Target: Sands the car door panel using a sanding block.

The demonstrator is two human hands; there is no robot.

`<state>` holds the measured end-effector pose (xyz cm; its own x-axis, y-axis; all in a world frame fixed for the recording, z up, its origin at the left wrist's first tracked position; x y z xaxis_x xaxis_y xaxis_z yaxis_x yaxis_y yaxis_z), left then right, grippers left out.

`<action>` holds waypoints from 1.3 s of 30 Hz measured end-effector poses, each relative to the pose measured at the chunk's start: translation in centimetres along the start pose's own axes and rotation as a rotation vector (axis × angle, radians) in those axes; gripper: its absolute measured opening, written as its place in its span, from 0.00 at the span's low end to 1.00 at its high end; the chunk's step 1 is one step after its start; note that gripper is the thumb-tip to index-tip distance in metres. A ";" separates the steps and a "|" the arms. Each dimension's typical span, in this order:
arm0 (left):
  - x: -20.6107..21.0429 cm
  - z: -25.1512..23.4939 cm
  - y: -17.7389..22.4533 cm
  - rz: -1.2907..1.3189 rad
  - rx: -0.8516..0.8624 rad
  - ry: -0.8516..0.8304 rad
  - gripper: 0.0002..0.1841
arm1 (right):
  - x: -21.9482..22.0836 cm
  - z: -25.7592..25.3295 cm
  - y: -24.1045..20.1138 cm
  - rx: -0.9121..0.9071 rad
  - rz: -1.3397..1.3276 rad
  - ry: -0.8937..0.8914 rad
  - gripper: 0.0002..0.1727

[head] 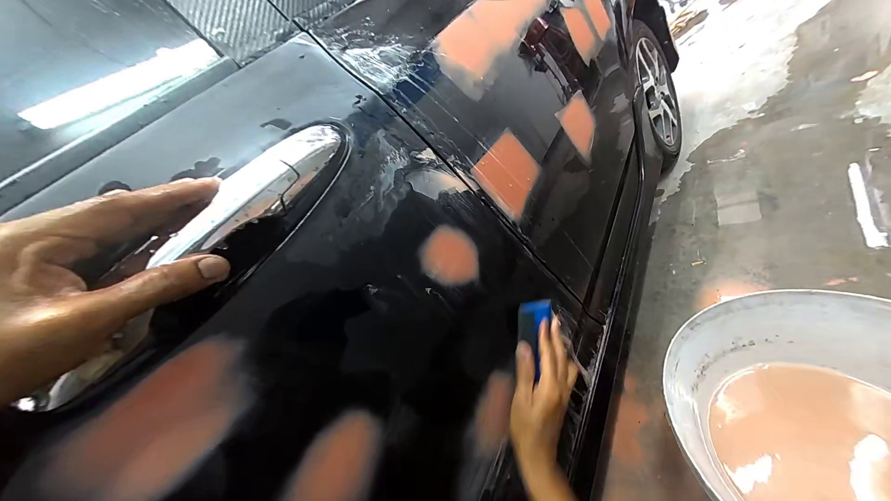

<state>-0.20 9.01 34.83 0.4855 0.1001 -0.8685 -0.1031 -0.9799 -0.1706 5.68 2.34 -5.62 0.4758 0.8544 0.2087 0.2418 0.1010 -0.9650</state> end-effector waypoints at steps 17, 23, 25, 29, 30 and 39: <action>0.5 -0.2 -0.1 0.053 -0.036 0.010 0.30 | -2.2 3.1 2.4 -0.006 0.024 -0.040 0.23; 0.5 -0.6 -1.0 0.097 0.020 0.056 0.32 | -3.6 4.7 2.7 0.048 0.014 -0.154 0.21; 0.6 -0.3 -1.1 0.086 0.010 0.034 0.31 | -2.4 2.2 3.0 0.022 0.059 -0.058 0.22; 0.4 -0.7 -0.9 0.065 -0.026 0.039 0.31 | -4.0 5.0 2.6 0.077 0.046 -0.148 0.22; 0.4 -0.8 -1.1 0.063 -0.025 0.045 0.31 | -3.9 4.7 2.6 0.087 0.030 -0.152 0.21; 0.2 -0.5 -0.5 0.082 -0.031 0.043 0.32 | -3.9 4.7 2.6 0.068 0.031 -0.152 0.21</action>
<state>0.43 9.39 34.95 0.5137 0.0129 -0.8579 -0.1170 -0.9895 -0.0850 0.45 1.68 -9.67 0.3471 0.9246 0.1573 0.1688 0.1034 -0.9802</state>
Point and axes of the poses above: each hand's wrist, its own z-axis away from the middle knuckle, its own x-axis out of the palm, y = z × x, the point moved 2 cm from there along -z, towards the middle knuckle, and after that the axes turned 6 degrees about x, right-handed, at the moved point
